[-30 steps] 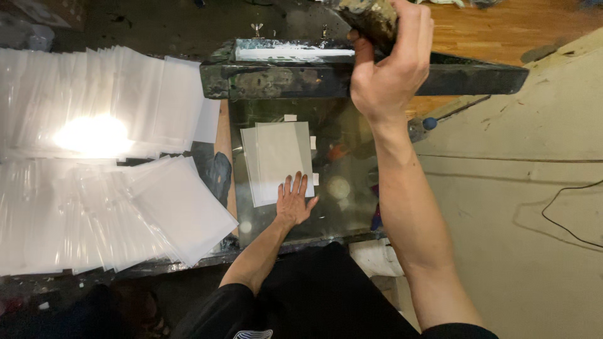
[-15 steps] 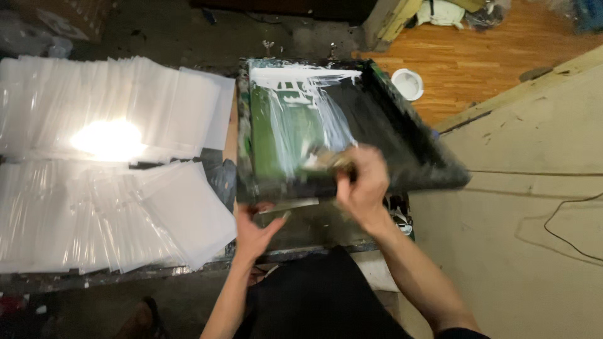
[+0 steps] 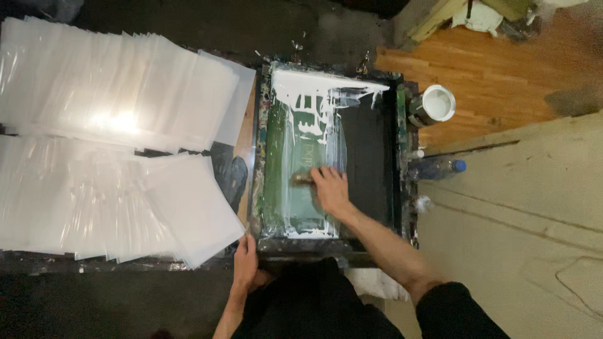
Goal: The person performs screen printing by placing a sheet of paper under a screen, applying white ink with a squeegee, and pulling the ink across the screen. They then lift the screen to reveal the printed paper and place it on a stack.
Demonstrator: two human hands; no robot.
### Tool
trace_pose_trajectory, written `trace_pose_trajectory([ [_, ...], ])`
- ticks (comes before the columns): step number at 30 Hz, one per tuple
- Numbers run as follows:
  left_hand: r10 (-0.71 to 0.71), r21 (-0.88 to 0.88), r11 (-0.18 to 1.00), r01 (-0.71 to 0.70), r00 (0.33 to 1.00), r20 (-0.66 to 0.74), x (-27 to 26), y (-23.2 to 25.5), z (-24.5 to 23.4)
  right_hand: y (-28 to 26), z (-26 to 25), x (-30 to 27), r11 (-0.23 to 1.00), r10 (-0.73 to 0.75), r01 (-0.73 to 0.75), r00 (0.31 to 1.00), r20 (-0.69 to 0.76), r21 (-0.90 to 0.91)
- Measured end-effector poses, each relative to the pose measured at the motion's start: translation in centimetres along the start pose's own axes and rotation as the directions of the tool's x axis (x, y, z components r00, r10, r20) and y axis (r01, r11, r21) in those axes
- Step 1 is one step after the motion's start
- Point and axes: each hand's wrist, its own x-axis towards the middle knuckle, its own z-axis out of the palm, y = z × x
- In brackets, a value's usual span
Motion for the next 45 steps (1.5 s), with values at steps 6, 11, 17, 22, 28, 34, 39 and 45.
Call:
trace_pose_trajectory([
  [6, 0.101, 0.083, 0.992, -0.100, 0.995, -0.008, 1.5, -3.4, 0.4, 7.2, -2.4, 20.0, 0.990, 0.141, -0.140, 0.988, -0.060, 0.020],
  [11, 0.108, 0.113, 0.988, -0.105, 0.994, -0.027, 1.7, -2.8, 0.5, 5.7, 0.3, 14.5, 0.994, 0.113, -0.113, 0.993, -0.028, -0.011],
  [17, 0.119, 0.281, 0.954, -0.103, 0.992, -0.040, 4.8, -5.9, 1.0, -2.7, 4.6, -5.2, 1.000, -0.010, 0.010, 0.999, 0.037, 0.002],
  [22, 0.121, 0.353, 0.931, -0.090, 0.990, -0.067, 5.1, -5.4, 1.2, -0.5, 4.7, 1.6, 0.999, 0.030, -0.033, 0.995, 0.093, 0.035],
  [28, 0.035, 0.258, 0.966, -0.032, 0.999, -0.005, 2.9, -2.5, 0.5, 4.9, 5.0, 15.2, 0.993, 0.038, -0.064, 0.969, -0.243, -0.099],
  [34, 0.044, 0.274, 0.961, -0.039, 0.999, -0.014, 2.4, -2.2, -0.3, -2.2, -0.6, -2.0, 0.994, -0.010, -0.006, 0.988, 0.157, 0.106],
  [39, 0.174, 0.080, 0.983, -0.168, 0.982, -0.073, -2.2, 2.2, -1.7, -2.7, -8.2, -13.2, 0.985, 0.003, 0.020, 0.991, -0.133, 0.173],
  [45, 0.752, -0.446, 0.548, -0.708, 0.650, -0.109, -0.7, 11.9, -0.2, -0.1, -18.9, -9.7, 0.982, 0.126, 0.066, 0.461, -0.878, 0.176],
])
